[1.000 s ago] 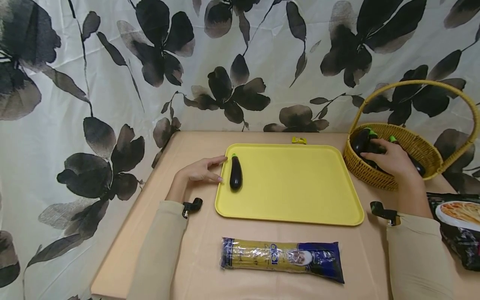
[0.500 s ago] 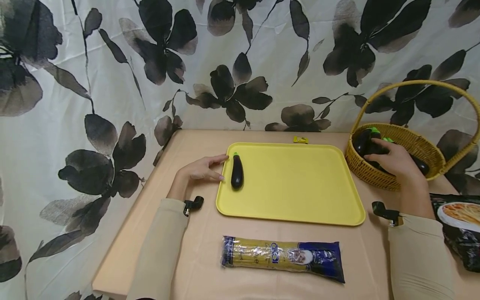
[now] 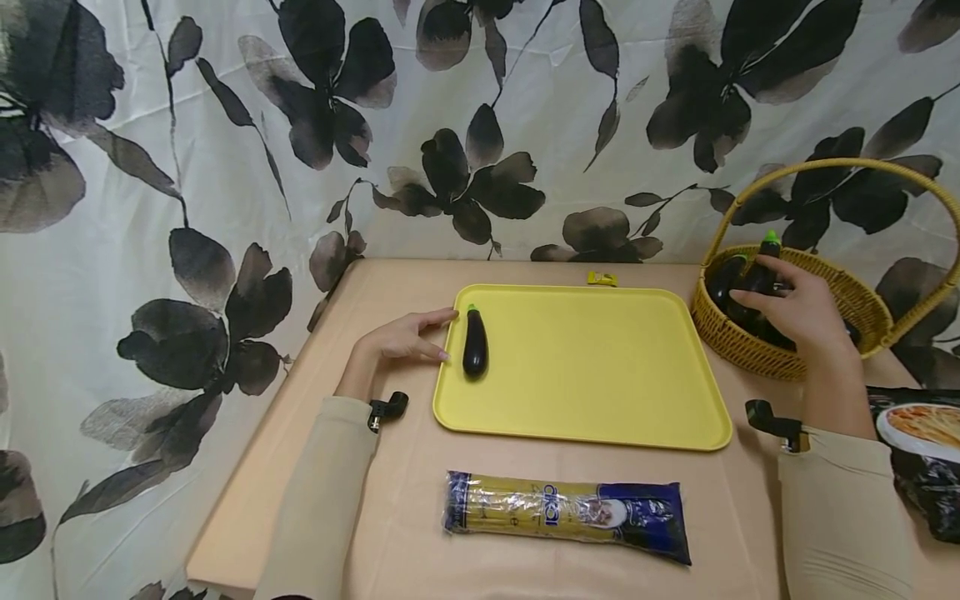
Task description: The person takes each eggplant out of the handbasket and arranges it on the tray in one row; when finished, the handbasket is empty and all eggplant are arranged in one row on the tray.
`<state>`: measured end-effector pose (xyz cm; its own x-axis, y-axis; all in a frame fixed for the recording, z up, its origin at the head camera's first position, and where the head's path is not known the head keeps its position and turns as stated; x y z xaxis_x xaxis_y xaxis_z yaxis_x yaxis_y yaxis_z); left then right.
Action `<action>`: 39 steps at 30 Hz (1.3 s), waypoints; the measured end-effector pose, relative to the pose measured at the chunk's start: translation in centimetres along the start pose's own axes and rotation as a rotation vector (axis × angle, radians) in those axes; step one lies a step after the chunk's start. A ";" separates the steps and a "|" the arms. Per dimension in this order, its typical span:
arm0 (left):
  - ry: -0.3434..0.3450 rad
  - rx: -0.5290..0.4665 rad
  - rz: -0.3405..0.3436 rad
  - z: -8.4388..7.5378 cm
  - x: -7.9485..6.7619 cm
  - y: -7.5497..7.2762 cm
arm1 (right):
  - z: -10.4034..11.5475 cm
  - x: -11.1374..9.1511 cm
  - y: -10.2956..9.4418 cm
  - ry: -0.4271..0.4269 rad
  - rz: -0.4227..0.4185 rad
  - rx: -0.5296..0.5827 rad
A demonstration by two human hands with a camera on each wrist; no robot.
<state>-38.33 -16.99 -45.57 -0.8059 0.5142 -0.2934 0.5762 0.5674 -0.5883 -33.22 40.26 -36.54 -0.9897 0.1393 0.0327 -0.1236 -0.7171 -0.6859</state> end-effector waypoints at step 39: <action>-0.010 0.015 -0.016 0.6 0.1 -0.4 | 14.9 0.7 14.0 -0.400 0.490 0.246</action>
<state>-38.68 -17.54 -45.78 -0.8165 0.4987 -0.2910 0.5609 0.5656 -0.6046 -36.70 20.16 -35.31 -0.8802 -0.4709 0.0590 0.3801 -0.7739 -0.5065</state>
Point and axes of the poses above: each hand's wrist, its own x-axis towards the middle knuckle, its own y-axis out of the palm, z = x × y, the point moved 8 cm from there along x, towards the middle knuckle, and after that the axes turned 6 degrees about -y, right-handed, at the moved point
